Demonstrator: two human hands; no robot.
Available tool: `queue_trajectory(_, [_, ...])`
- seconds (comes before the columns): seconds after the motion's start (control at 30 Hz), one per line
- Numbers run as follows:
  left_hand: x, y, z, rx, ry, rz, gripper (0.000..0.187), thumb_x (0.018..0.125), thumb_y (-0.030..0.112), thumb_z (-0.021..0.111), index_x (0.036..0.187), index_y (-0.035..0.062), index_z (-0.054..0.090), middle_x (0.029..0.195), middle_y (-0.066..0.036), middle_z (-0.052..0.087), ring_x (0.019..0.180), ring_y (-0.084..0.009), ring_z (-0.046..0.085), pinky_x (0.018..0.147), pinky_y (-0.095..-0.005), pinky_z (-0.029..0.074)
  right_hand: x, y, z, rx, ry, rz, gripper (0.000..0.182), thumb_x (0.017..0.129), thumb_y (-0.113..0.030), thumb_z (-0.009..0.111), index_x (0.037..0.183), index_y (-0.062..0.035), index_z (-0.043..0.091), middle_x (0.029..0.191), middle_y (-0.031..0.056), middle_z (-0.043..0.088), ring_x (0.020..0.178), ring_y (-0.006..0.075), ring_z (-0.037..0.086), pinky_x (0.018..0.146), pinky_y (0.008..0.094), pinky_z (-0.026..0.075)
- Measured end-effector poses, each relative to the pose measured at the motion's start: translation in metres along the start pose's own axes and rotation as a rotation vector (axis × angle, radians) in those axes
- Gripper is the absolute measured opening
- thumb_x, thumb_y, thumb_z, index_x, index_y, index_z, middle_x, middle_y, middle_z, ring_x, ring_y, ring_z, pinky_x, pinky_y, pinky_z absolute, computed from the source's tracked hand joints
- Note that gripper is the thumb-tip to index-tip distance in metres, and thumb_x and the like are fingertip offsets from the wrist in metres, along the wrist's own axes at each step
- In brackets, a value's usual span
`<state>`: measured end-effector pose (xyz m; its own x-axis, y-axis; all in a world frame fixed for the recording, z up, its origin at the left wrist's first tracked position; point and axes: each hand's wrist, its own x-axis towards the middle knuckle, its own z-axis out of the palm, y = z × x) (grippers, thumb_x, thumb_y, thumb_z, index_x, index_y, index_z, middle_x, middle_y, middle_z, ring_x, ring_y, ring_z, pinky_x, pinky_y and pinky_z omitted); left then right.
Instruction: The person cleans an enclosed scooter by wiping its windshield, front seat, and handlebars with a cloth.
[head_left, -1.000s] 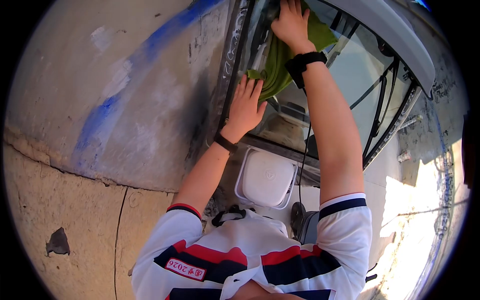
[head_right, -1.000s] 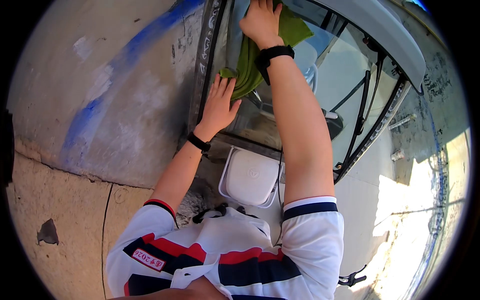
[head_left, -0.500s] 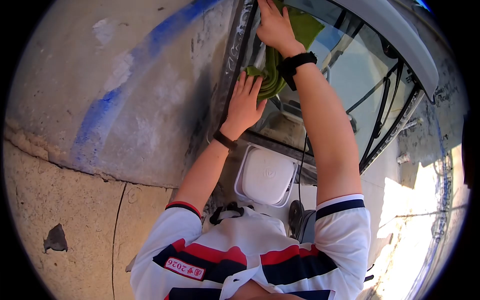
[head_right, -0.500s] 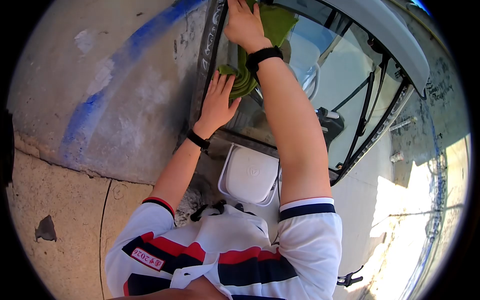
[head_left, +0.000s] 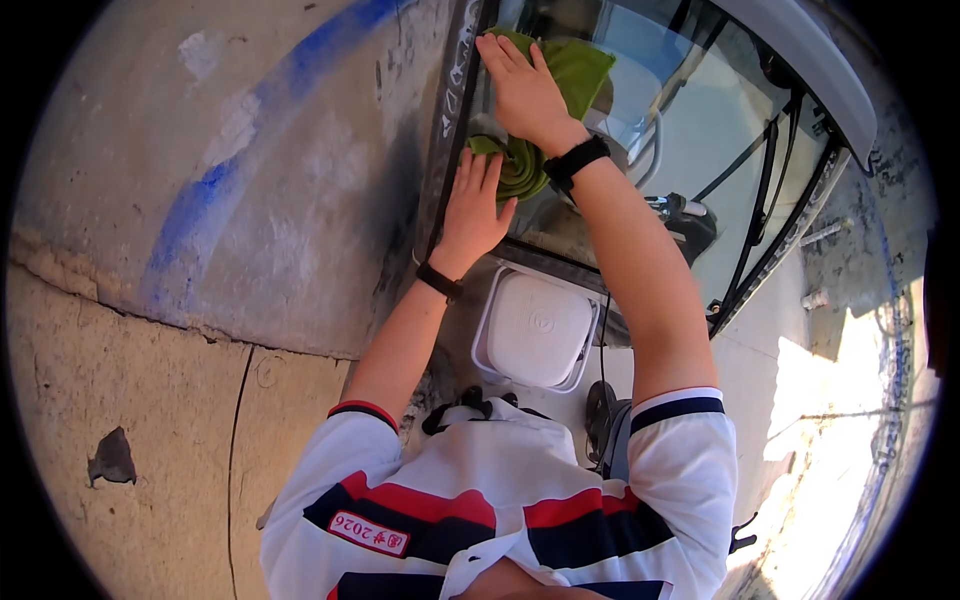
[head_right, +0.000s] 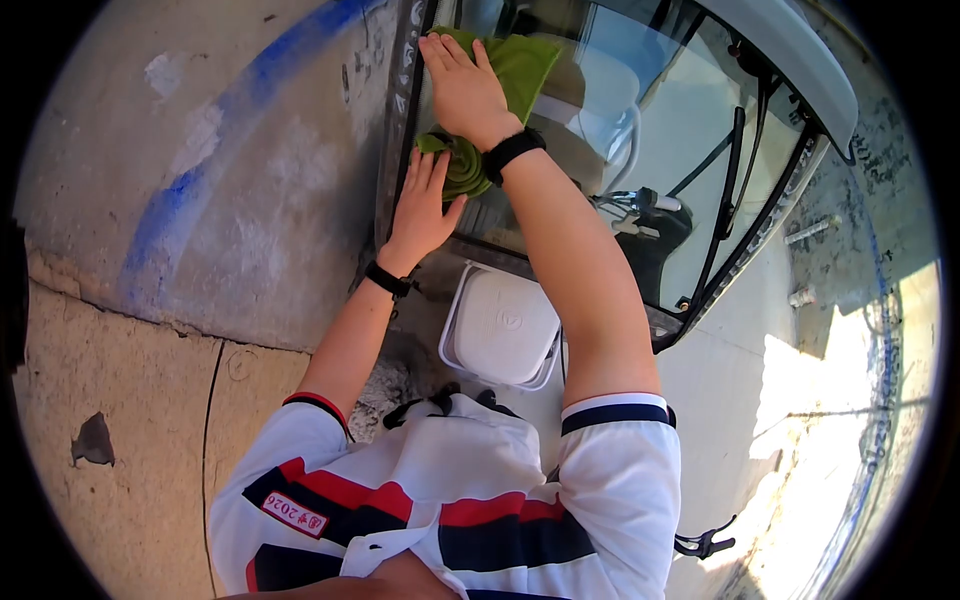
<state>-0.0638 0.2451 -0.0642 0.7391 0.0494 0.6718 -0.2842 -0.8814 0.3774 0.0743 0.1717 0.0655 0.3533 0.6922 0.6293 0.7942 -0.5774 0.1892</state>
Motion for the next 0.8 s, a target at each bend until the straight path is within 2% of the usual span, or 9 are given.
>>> queue_trajectory(0.17, [-0.01,0.004,0.001,0.0,-0.104,-0.06,0.069,0.087,0.015,0.064,0.147,-0.0031,0.035,0.15,-0.032,0.032,0.145,-0.0492,0.021,0.118,-0.0522,0.026,-0.035,-0.021,-0.003,-0.034,-0.161,-0.049,0.078,0.082,-0.006,0.056,0.155,-0.0046,0.027,0.158,0.0091,0.036,0.147,0.0242,0.03,0.12,0.0504,0.021])
queue_trajectory(0.3, [-0.012,0.006,0.009,-0.004,-0.054,-0.057,0.07,0.079,0.009,0.063,0.143,-0.005,0.038,0.146,-0.031,0.034,0.142,-0.0523,0.023,0.117,-0.0549,0.026,-0.041,-0.02,-0.002,-0.082,-0.156,-0.05,0.076,0.087,-0.012,0.055,0.156,-0.006,0.025,0.16,0.0069,0.033,0.148,0.0228,0.028,0.121,0.0493,0.02])
queue_trajectory(0.4, [-0.011,0.007,0.012,0.004,-0.043,-0.053,0.07,0.081,0.01,0.063,0.143,-0.006,0.036,0.147,-0.032,0.032,0.142,-0.0533,0.021,0.117,-0.056,0.024,-0.035,-0.014,-0.001,-0.114,-0.129,-0.008,0.071,0.093,-0.022,0.054,0.156,-0.0085,0.024,0.161,0.0055,0.031,0.149,0.0215,0.026,0.121,0.049,0.018])
queue_trajectory(0.5, [-0.01,0.012,0.012,-0.035,-0.063,-0.139,0.066,0.091,0.015,0.06,0.149,-0.0029,0.033,0.154,-0.031,0.026,0.146,-0.0488,0.017,0.119,-0.0527,0.023,-0.028,-0.001,-0.005,-0.143,-0.074,0.076,0.07,0.097,-0.032,0.053,0.157,-0.0114,0.024,0.162,0.0047,0.029,0.149,0.021,0.025,0.122,0.0492,0.016])
queue_trajectory(0.57, [-0.008,0.014,0.013,-0.057,-0.048,-0.153,0.064,0.095,0.019,0.059,0.149,-0.0028,0.032,0.155,-0.03,0.026,0.147,-0.0486,0.017,0.118,-0.0525,0.023,-0.027,0.01,-0.009,-0.194,-0.054,0.124,0.071,0.097,-0.038,0.053,0.157,-0.013,0.024,0.162,0.0044,0.028,0.149,0.0212,0.024,0.122,0.0495,0.015])
queue_trajectory(0.67, [-0.005,0.015,0.018,-0.072,-0.04,-0.185,0.063,0.099,0.024,0.056,0.149,-0.003,0.031,0.155,-0.03,0.024,0.147,-0.0485,0.015,0.118,-0.0525,0.022,-0.034,0.027,-0.021,-0.276,0.004,0.221,0.073,0.096,-0.04,0.055,0.157,-0.0139,0.024,0.162,0.0036,0.027,0.149,0.0215,0.024,0.122,0.0497,0.015])
queue_trajectory(0.7, [-0.003,0.014,0.02,-0.079,-0.03,-0.188,0.063,0.099,0.025,0.056,0.15,-0.003,0.031,0.156,-0.031,0.023,0.147,-0.0487,0.014,0.118,-0.0527,0.022,-0.038,0.037,-0.021,-0.266,0.056,0.225,0.076,0.095,-0.043,0.055,0.157,-0.0099,0.024,0.162,0.0076,0.027,0.149,0.0252,0.024,0.121,0.0514,0.016])
queue_trajectory(0.8, [0.009,0.015,0.023,-0.077,-0.021,-0.188,0.066,0.1,0.028,0.055,0.151,-0.0026,0.028,0.157,-0.031,0.02,0.148,-0.0499,0.011,0.118,-0.0533,0.02,-0.053,0.051,-0.054,-0.149,0.128,0.309,0.078,0.09,-0.033,0.06,0.153,-0.0015,0.027,0.159,0.0156,0.03,0.148,0.0302,0.026,0.12,0.0518,0.02])
